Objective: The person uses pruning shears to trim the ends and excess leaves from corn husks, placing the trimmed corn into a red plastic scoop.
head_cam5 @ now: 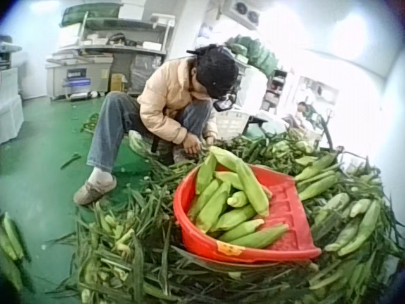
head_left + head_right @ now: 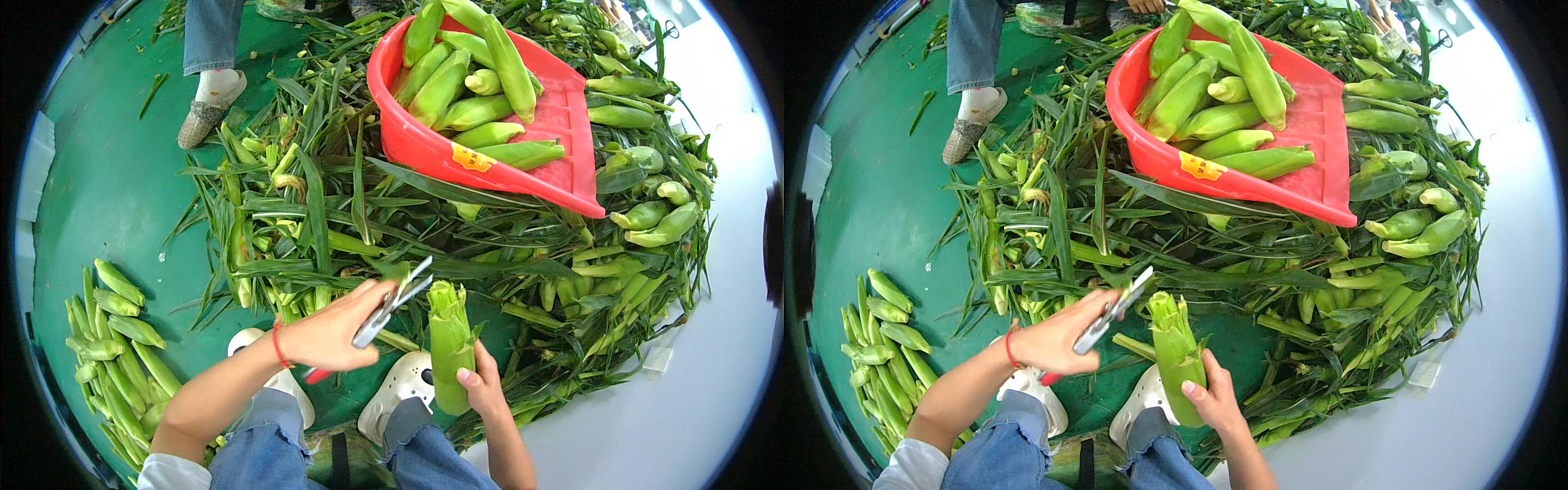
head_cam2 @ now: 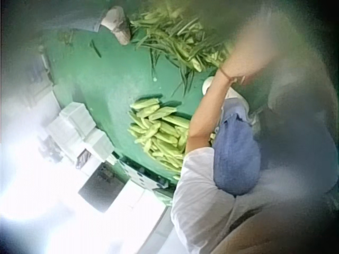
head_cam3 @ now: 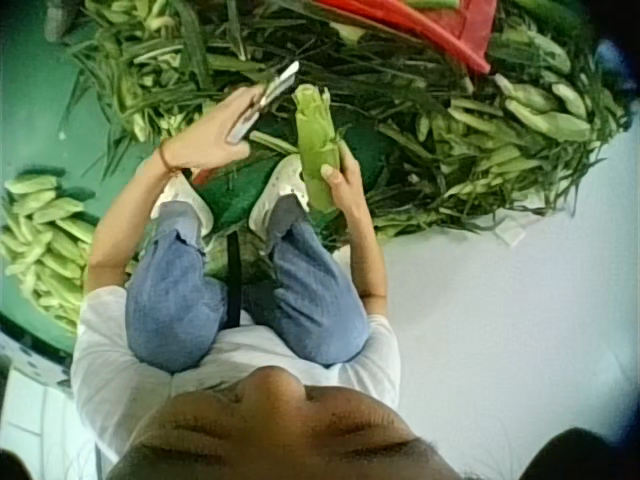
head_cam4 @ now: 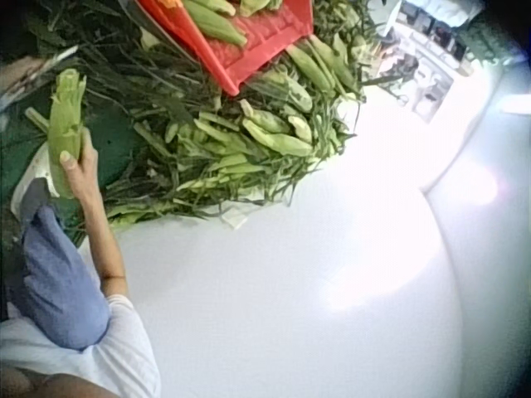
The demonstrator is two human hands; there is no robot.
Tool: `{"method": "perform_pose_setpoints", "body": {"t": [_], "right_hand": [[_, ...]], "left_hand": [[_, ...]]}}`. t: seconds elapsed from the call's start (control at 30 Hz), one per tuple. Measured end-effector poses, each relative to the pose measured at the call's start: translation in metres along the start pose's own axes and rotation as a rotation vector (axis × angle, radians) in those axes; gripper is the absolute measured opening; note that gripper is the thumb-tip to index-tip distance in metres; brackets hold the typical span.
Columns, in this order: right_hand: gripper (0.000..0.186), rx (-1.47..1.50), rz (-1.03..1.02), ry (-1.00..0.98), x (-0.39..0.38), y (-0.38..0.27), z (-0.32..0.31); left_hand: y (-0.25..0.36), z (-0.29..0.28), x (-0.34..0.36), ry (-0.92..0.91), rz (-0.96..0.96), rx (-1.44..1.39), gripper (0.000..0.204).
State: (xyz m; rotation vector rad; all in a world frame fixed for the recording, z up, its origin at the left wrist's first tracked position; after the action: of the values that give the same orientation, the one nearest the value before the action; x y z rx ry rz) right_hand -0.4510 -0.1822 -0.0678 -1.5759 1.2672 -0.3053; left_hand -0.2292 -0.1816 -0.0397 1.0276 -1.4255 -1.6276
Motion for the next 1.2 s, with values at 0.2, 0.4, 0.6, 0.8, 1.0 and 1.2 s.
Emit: {"method": "perform_pose_setpoints", "body": {"t": [0.2, 0.4, 0.6, 0.8, 1.0, 1.2], "right_hand": [[0.062, -0.408, -0.069, -0.199, 0.005, -0.026, -0.005], [0.063, -0.505, -0.019, -0.224, 0.006, -0.023, -0.013], [0.059, -0.577, 0.003, -0.203, 0.002, -0.025, -0.008], [0.06, -0.673, 0.003, -0.075, 0.007, -0.038, -0.004], [0.06, -0.651, 0.062, -0.042, 0.015, -0.038, 0.0], [0.06, -0.802, 0.076, -0.06, 0.019, -0.038, 0.012]], "left_hand": [[-0.011, 0.02, -0.007, -0.181, -0.052, 0.207, 0.08], [-0.025, 0.023, -0.009, 0.007, -0.033, 0.436, 0.066], [-0.054, -0.015, -0.011, 0.23, -0.179, 0.883, 0.049], [-0.012, 0.001, -0.013, 0.293, -0.035, 1.048, 0.076], [-0.004, 0.036, -0.023, 0.227, -0.007, 0.831, 0.077], [-0.015, 0.059, -0.012, 0.069, -0.008, 0.972, 0.044]]}}
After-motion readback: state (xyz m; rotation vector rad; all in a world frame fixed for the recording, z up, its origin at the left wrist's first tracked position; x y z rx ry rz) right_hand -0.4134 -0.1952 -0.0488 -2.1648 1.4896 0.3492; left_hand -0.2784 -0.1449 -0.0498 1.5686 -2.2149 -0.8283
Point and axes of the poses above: each hand's wrist, its own x-axis towards the middle knuckle, its own z-axis out of the palm, y = z × x, the point moved 8 cm from there along x, towards the middle knuckle, and after that the axes turned 14 degrees about -x, right-handed, at the moved point
